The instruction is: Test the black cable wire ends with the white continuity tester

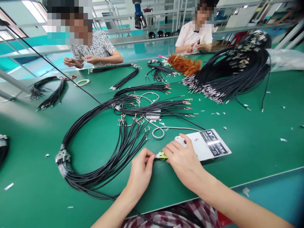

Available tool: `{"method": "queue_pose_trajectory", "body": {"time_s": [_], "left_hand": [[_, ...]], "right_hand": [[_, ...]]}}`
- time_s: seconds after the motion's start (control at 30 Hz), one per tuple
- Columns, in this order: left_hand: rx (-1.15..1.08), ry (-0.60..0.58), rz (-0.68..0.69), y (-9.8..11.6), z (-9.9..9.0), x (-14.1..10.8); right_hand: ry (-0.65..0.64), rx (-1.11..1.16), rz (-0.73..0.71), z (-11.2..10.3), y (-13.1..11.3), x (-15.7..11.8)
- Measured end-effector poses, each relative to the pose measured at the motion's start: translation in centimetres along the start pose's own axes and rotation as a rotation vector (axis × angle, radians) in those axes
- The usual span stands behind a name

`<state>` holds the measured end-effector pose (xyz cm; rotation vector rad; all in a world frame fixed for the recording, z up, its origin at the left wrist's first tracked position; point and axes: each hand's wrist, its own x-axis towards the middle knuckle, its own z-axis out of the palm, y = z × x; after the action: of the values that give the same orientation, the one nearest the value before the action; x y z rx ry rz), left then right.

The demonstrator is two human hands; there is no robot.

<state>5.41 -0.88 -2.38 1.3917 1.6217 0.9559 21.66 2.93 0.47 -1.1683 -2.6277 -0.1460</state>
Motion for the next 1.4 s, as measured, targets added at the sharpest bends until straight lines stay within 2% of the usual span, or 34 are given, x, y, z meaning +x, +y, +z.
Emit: {"method": "queue_pose_trajectory", "body": {"time_s": [0.07,0.13,0.27,0.37,0.43,0.67,0.83,0.9,0.97,1.0,1.07,1.13,1.2,1.27,1.33,1.4], "left_hand": [[-0.009,-0.012,-0.007,0.0,0.0,0.1],[-0.022,-0.022,-0.013,-0.1,0.0,0.1],[-0.048,-0.031,-0.026,-0.3,-0.2,0.2],[-0.04,-0.03,-0.037,-0.3,-0.3,0.3],[-0.023,-0.022,-0.034,-0.1,-0.3,0.3],[0.01,0.01,-0.045,-0.3,-1.3,-0.2],[-0.182,0.018,-0.12,-1.1,-2.4,-0.7],[-0.288,-0.009,-0.119,-0.7,-2.9,-0.6],[-0.331,-0.006,-0.076,0.3,-3.8,-0.3],[-0.31,0.031,-0.028,0.9,-4.4,0.0],[-0.17,0.208,0.115,1.9,-6.2,1.2],[0.05,0.468,0.249,2.1,-8.0,3.1],[0.212,0.657,0.272,1.4,-9.5,5.6],[0.312,0.69,0.232,0.2,-10.3,8.3],[0.368,0.669,0.218,-0.8,-10.4,10.3],[0.41,0.634,0.233,-1.0,-10.1,10.7]], "right_hand": [[0.076,0.086,0.005,-0.8,0.5,-0.7],[0.212,0.16,0.058,-1.8,1.5,-2.2],[0.473,0.189,0.206,-2.3,2.9,-6.9],[0.489,0.181,0.192,-1.2,2.8,-9.6],[0.485,0.16,0.196,-0.2,2.3,-10.3],[0.562,0.059,0.197,1.5,2.3,-9.9],[0.611,0.131,0.23,1.4,1.8,-10.0],[0.653,0.193,0.17,1.2,1.1,-9.9],[0.662,0.262,0.036,1.2,0.3,-9.5],[0.648,0.288,-0.038,1.3,-0.1,-9.2],[0.6,0.327,-0.139,1.8,-0.8,-8.6],[0.56,0.356,-0.147,2.4,-1.2,-8.1],[0.533,0.389,-0.102,3.1,-1.3,-7.8],[0.532,0.415,-0.058,3.8,-1.2,-7.8],[0.548,0.428,-0.04,4.3,-1.2,-7.9],[0.559,0.427,-0.038,4.7,-1.1,-8.1]]}}
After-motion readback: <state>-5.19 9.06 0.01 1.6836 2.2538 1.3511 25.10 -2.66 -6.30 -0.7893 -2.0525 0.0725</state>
